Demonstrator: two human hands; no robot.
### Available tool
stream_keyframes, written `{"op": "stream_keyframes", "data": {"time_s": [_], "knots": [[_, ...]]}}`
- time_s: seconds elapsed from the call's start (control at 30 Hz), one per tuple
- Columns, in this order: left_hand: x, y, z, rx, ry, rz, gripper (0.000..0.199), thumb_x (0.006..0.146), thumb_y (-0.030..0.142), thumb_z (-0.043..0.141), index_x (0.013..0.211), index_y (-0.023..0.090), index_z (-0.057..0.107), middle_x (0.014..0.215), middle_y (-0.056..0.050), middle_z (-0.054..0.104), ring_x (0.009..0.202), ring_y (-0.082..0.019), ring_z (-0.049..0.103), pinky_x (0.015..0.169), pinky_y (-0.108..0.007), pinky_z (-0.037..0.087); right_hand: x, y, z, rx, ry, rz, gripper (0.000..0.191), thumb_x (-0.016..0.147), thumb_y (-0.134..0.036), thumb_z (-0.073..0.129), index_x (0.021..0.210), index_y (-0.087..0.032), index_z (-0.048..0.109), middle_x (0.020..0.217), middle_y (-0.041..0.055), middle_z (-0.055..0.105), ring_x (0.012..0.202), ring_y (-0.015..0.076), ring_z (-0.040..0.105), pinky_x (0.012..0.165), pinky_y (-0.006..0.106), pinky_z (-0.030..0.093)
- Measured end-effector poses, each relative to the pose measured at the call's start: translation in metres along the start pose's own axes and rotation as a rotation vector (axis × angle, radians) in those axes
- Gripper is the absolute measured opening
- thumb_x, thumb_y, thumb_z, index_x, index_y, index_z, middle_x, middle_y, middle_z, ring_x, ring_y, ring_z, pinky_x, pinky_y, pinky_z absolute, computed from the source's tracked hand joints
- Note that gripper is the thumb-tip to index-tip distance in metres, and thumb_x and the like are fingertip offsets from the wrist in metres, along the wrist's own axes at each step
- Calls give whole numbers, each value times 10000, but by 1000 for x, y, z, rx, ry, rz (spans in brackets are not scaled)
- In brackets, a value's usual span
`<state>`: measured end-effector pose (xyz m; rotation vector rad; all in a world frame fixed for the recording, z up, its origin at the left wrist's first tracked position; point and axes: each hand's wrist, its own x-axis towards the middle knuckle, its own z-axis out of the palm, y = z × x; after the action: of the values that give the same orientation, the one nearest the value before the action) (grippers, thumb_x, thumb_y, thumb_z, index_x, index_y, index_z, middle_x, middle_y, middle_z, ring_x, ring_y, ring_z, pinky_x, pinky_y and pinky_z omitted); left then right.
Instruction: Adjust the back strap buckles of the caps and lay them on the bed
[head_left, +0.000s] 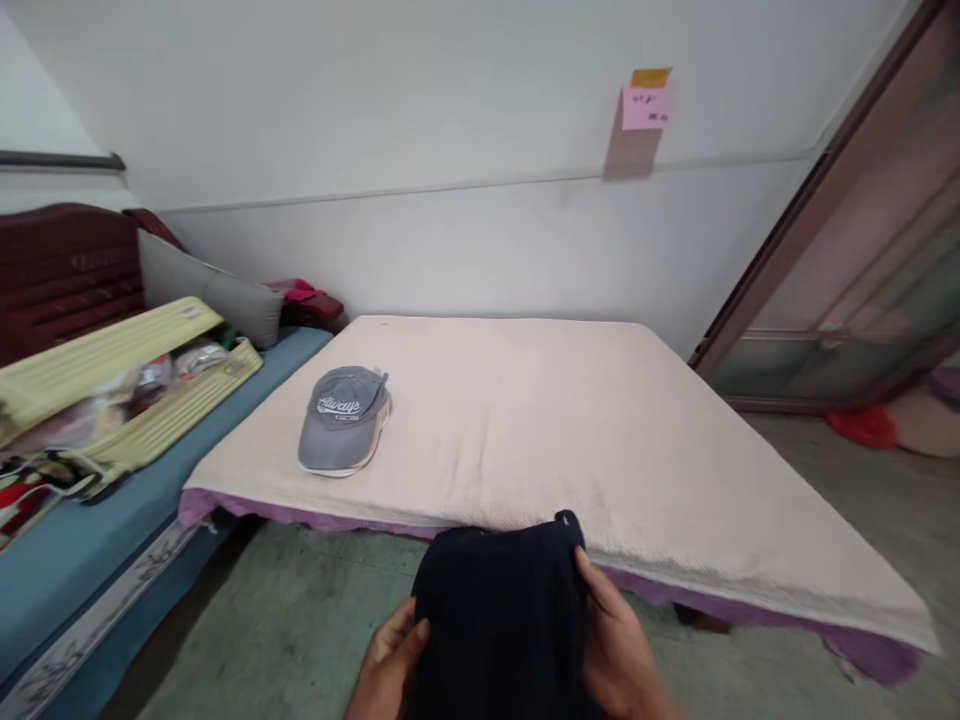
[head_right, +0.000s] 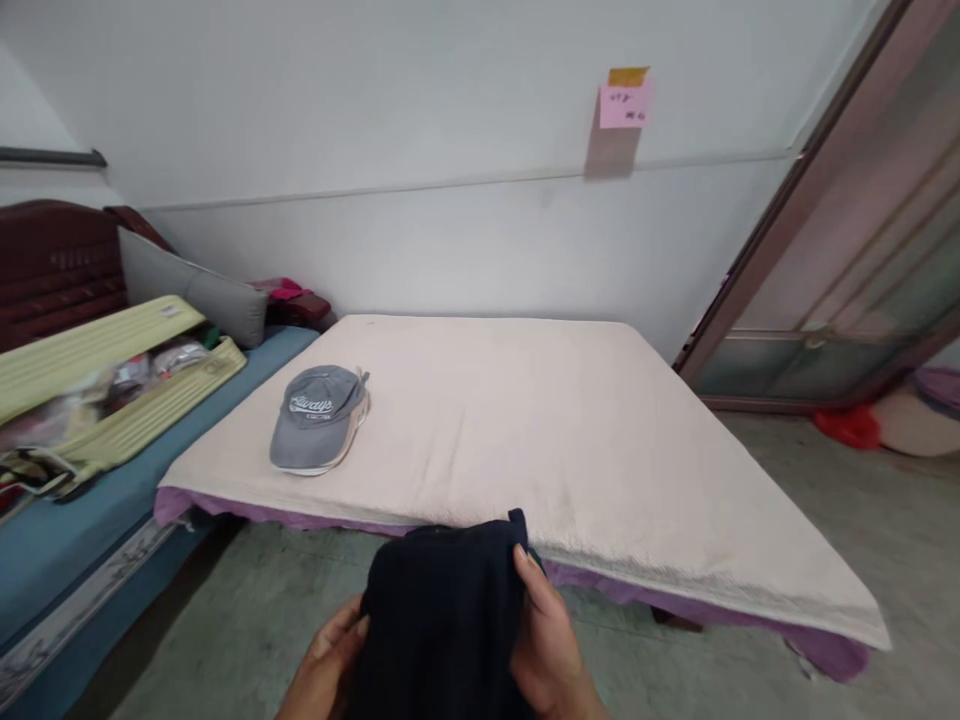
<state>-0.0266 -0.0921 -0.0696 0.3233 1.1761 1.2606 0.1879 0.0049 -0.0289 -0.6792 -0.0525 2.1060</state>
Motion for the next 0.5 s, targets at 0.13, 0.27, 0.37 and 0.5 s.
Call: {"op": "stream_keyframes", "data": {"time_s": [0.13,0.27,0.37,0.5], "knots": [[29,63,-5,90,95,212,397,684,412,758,1010,196,689,942,-72,757,920,-275,692,811,-339,516,26,16,-12,-178,-140,-57,298,794,-394,682,1000,-181,714,907,65,740,801,196,673,742,306,502],[56,153,-9,217,284,393,522,635,449,779,1064,175,665,928,-62,760,879,-244,697,808,-317,523,43,28,-34,-278,-116,-26,298,821,-416,651,990,-176,705,849,76,724,722,168,653,650,266,463],[75,228,-4,222,259,615,497,637,444,774,1037,169,665,857,-36,753,813,-214,696,756,-296,541,54,33,-44,-283,-96,-5,311,793,-431,680,973,-179,704,834,77,718,683,159,642,621,259,445],[120,312,-9,310,219,889,383,759,410,673,1062,179,640,882,0,729,821,-177,673,761,-295,548,68,36,-47,-277,-87,26,328,767,-446,705,961,-181,704,815,73,714,663,155,640,603,252,434]]}}
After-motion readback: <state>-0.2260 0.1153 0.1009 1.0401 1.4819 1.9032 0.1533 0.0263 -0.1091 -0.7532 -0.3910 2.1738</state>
